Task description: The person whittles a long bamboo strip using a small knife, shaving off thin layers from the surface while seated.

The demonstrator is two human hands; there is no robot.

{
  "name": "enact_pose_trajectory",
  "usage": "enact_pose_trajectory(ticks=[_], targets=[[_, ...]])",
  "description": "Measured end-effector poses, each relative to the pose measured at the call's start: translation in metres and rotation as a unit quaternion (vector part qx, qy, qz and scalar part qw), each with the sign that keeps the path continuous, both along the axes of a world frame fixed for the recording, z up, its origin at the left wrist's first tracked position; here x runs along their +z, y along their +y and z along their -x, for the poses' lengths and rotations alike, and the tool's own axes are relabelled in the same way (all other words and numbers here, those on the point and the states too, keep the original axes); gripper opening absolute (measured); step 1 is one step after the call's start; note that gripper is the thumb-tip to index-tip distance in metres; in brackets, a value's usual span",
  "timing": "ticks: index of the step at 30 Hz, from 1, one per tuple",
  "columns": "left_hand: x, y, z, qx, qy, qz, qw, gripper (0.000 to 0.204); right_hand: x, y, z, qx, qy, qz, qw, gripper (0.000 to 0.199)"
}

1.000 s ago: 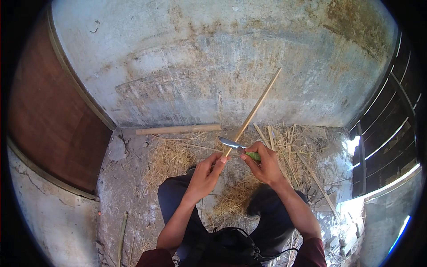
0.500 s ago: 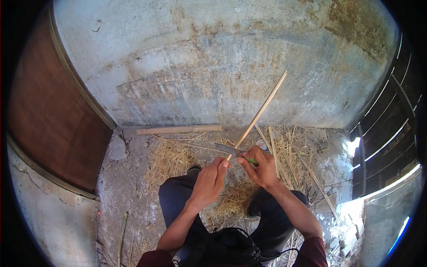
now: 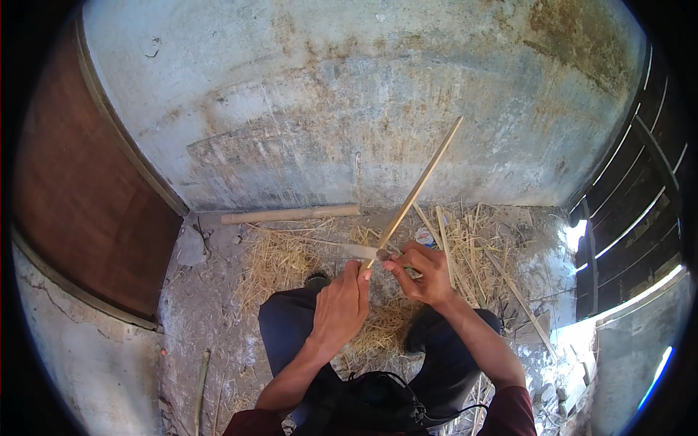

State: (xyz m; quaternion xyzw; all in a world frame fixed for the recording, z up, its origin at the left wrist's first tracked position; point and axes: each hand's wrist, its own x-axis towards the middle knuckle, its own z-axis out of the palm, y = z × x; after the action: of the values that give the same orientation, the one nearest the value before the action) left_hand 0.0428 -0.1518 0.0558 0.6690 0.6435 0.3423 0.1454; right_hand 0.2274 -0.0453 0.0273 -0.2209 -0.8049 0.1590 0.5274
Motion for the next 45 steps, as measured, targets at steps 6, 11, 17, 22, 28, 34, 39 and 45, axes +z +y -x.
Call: enact_pose_trajectory(ticks=[6,11,17,22,28,34,39,45], targets=[[-0.008,-0.013,-0.001,0.004,0.012,0.030,0.999,0.024,0.011,0.026,-0.023,-0.091,0.052,0.077,0.992,0.020],[-0.015,-0.014,0.003,-0.001,-0.006,0.039,0.999,0.024,0.001,0.029,-0.022,-0.087,0.032,0.057,0.994,0.021],[-0.018,-0.009,0.010,-0.038,-0.096,0.038,0.994,0.031,-0.002,0.012,-0.012,-0.032,-0.020,0.024,0.999,0.020],[-0.014,-0.008,0.011,-0.063,-0.179,0.042,0.981,0.036,-0.003,-0.002,0.001,-0.004,-0.030,0.012,0.999,0.019],[-0.008,-0.012,0.008,-0.031,-0.096,0.060,0.993,0.033,0.004,-0.006,0.001,-0.011,-0.035,-0.002,0.999,0.019],[-0.011,-0.014,0.005,-0.007,-0.053,0.056,0.997,0.034,0.005,-0.006,0.003,-0.010,-0.025,0.006,1.000,0.018],[-0.014,-0.019,0.005,-0.010,-0.050,0.065,0.997,0.032,0.002,0.018,-0.013,-0.080,-0.005,0.045,0.996,0.020],[-0.022,-0.026,0.005,-0.003,-0.046,0.047,0.998,0.029,0.004,0.027,-0.013,-0.069,0.020,0.022,0.997,0.022]])
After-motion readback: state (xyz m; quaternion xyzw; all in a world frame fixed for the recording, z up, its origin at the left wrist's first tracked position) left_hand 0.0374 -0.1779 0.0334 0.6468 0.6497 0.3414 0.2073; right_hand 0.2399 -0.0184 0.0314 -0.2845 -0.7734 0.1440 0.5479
